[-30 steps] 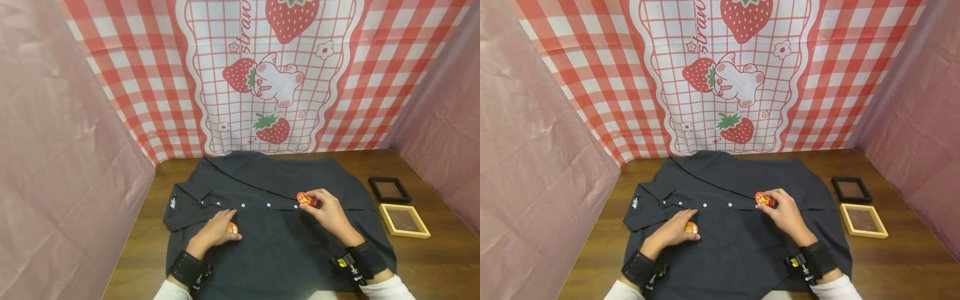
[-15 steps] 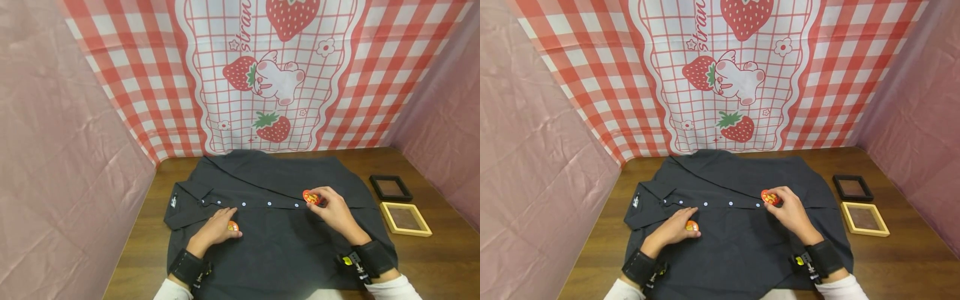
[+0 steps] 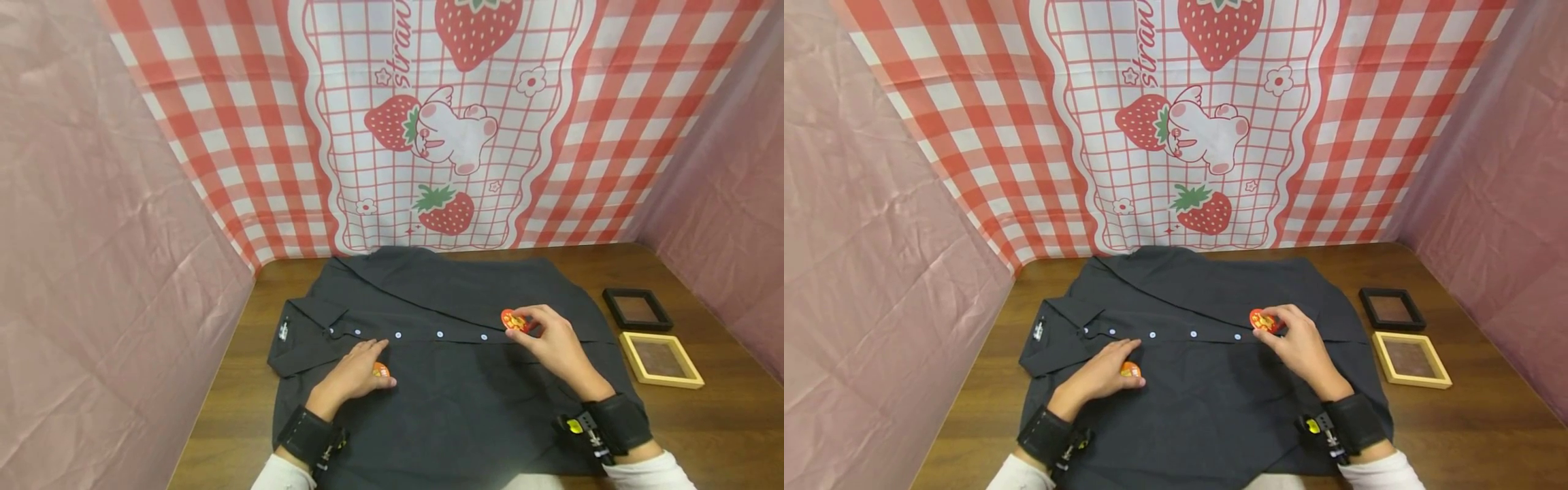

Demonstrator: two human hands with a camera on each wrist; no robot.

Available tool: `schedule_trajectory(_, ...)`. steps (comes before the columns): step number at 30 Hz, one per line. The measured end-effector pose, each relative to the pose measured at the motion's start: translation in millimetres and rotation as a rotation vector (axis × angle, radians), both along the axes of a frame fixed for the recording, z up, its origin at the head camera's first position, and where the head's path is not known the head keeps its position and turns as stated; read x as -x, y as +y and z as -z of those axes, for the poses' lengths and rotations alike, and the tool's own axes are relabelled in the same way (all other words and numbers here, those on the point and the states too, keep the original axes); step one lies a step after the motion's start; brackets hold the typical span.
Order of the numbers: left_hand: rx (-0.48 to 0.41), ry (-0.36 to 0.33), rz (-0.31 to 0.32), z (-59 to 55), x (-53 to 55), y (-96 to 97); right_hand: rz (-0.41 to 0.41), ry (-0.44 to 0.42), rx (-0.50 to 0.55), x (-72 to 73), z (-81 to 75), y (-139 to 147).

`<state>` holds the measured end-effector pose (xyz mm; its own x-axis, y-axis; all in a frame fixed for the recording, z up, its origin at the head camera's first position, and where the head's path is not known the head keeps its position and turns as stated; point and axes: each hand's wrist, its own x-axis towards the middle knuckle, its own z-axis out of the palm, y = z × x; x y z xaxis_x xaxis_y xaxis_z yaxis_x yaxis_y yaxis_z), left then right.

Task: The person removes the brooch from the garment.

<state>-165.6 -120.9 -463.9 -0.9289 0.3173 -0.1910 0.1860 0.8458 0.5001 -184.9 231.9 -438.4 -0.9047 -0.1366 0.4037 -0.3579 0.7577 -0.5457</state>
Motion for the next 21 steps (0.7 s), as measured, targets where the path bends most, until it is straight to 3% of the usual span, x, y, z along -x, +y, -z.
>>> schedule_trajectory(21, -0.024, 0.047, -0.015, 1.2, 1.6, -2.4, 0.052, -0.007, 0.015, 4.1, -4.6, 17)
